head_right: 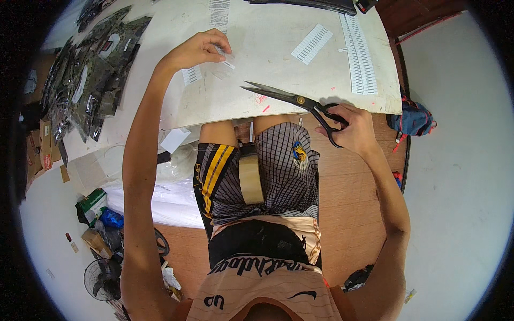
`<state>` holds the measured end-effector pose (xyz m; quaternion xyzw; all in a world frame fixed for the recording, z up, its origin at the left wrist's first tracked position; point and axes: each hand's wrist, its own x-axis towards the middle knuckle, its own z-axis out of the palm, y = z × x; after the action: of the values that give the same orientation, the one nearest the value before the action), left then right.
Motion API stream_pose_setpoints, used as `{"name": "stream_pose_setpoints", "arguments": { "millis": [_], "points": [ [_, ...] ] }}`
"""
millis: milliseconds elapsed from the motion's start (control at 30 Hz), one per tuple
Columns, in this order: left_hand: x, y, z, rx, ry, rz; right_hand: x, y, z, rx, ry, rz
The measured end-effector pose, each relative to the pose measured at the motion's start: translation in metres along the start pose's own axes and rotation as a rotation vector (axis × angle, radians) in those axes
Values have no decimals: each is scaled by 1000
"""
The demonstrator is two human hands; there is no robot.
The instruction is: Cutting printed labels and taping them onto packaged shirts.
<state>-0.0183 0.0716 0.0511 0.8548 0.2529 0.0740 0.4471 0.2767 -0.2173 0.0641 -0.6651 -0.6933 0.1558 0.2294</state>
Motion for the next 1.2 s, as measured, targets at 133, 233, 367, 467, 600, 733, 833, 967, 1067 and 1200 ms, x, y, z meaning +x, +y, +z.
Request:
{"name": "stream_pose_setpoints", "arguments": {
  "millis": [133, 233, 367, 467, 600, 733, 833, 967, 1067, 1200],
  "points": [
    [1, 5, 1, 34, -7, -22, -1, 1, -1, 9, -8, -6],
    [0, -1, 1, 46, 7, 6, 1, -2, -2, 15, -17, -11],
    [2, 0, 2, 39, 6, 5, 0, 0, 0, 20, 1, -17],
    [3, -3, 4, 72, 18, 23, 0, -2, -2, 17, -9, 7],
    [4, -4, 4, 77, 6, 4, 0, -1, -1, 11, -10, 3],
    [4, -6, 6, 68, 24, -8, -1, 0, -1, -6, -22, 17],
    [3, -3, 6, 109, 37, 0, 0, -1, -1, -6, -15, -1],
    [0, -1, 8, 97, 74, 19, 0, 0, 0, 3, 1, -16],
    [-8, 7, -3, -105, 42, -37, -1, 1, 0, -5, 4, -8],
    [-26, 29, -15, -66, 196, -198, 0, -2, -2, -16, 40, -32]
  ]
}}
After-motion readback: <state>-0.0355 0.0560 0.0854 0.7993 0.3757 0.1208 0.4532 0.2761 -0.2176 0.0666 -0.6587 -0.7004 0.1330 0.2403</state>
